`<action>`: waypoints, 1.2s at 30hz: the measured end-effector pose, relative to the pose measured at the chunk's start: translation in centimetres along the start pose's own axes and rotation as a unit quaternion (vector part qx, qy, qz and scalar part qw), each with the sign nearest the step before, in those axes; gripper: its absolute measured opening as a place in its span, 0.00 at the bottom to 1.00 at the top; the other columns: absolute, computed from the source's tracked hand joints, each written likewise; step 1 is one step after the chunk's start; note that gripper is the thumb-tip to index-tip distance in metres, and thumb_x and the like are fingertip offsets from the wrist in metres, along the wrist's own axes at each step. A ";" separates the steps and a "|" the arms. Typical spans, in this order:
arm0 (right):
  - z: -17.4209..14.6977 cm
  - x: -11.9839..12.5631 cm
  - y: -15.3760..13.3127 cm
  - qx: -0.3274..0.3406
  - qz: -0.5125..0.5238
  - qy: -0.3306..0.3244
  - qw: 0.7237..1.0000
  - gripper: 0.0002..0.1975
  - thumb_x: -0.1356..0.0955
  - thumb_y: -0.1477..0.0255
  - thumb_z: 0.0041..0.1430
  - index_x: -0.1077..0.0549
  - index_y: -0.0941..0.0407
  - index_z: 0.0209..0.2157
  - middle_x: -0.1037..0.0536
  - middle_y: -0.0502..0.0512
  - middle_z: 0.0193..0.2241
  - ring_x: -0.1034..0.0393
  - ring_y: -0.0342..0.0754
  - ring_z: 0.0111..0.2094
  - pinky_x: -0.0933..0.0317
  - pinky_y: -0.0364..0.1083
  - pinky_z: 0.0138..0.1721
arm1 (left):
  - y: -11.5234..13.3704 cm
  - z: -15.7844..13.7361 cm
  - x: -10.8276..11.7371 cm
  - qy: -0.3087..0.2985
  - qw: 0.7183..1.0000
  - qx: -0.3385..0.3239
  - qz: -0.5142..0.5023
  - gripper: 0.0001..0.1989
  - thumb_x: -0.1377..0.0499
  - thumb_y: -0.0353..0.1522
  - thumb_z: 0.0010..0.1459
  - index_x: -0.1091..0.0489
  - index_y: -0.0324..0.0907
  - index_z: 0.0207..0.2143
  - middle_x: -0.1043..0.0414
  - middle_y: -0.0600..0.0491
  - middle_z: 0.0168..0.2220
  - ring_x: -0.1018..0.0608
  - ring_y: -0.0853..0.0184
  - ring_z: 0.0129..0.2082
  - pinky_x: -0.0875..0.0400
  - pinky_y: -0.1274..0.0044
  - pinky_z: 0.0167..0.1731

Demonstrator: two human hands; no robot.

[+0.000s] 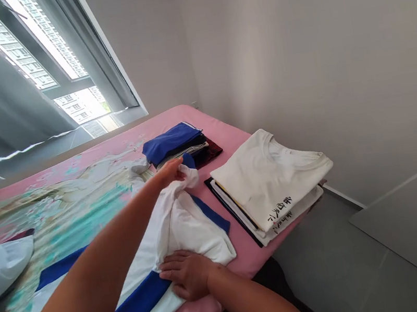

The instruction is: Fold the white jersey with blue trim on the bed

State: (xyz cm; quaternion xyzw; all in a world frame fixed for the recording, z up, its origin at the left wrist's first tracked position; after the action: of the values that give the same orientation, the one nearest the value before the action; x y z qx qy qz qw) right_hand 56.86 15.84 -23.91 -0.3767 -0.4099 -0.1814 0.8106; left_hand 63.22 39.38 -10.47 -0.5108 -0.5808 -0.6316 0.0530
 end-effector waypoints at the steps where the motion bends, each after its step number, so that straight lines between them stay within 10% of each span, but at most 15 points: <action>1: 0.0 0.0 -0.1 0.001 0.003 0.000 1.000 0.24 0.40 0.66 0.61 0.39 0.56 0.58 0.40 0.50 0.60 0.53 0.43 0.63 0.65 0.46 0.64 | 0.7 -0.7 1.3 -0.009 1.000 -0.009 -0.027 0.17 0.46 0.41 0.57 0.36 0.40 0.44 0.33 0.54 0.25 0.25 0.69 0.24 0.30 0.77 0.27; 5: -0.2 0.0 -0.6 0.003 0.012 0.004 1.000 0.24 0.39 0.67 0.60 0.38 0.55 0.58 0.38 0.52 0.60 0.52 0.44 0.62 0.62 0.47 0.63 | 3.4 -4.5 5.5 0.015 0.997 -0.026 -0.069 0.24 0.36 0.33 0.44 0.36 0.38 0.45 0.38 0.59 0.18 0.32 0.71 0.18 0.35 0.79 0.19; 15: -0.4 -0.7 -1.8 -0.002 -0.008 0.003 1.000 0.24 0.38 0.69 0.58 0.38 0.54 0.57 0.38 0.53 0.59 0.50 0.45 0.62 0.59 0.50 0.63 | 7.6 -13.7 11.4 0.190 0.979 -0.059 -0.051 0.04 0.43 0.26 0.44 0.29 0.40 0.26 0.36 0.57 0.19 0.33 0.73 0.21 0.35 0.79 0.26; 22: -0.6 -0.3 -2.8 0.003 -0.022 -0.016 1.000 0.25 0.40 0.68 0.60 0.40 0.54 0.59 0.40 0.53 0.60 0.52 0.46 0.62 0.60 0.51 0.63 | 6.5 -16.8 14.1 0.235 0.888 0.031 -0.393 0.01 0.46 0.27 0.52 0.35 0.39 0.29 0.36 0.55 0.20 0.28 0.69 0.23 0.28 0.72 0.31; 36: -0.8 -0.5 -3.0 0.002 -0.026 -0.029 0.999 0.29 0.40 0.71 0.60 0.48 0.55 0.63 0.48 0.54 0.64 0.57 0.45 0.64 0.62 0.51 0.64 | 4.0 -17.8 15.9 0.251 0.885 0.013 -0.392 0.11 0.47 0.16 0.42 0.37 0.38 0.26 0.40 0.57 0.20 0.30 0.72 0.23 0.27 0.74 0.32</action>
State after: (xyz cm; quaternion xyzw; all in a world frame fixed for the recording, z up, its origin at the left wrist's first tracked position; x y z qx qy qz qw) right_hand 55.23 13.28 -23.25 -0.3693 -0.4433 -0.1901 0.7943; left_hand 47.95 32.45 7.02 -0.0650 -0.7091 -0.7005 -0.0480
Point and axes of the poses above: each hand's wrist, its own z-axis towards the middle knuckle, its own x-axis out of the back of the hand, y = z × x, the point moved 2 cm from there along z, towards the middle knuckle
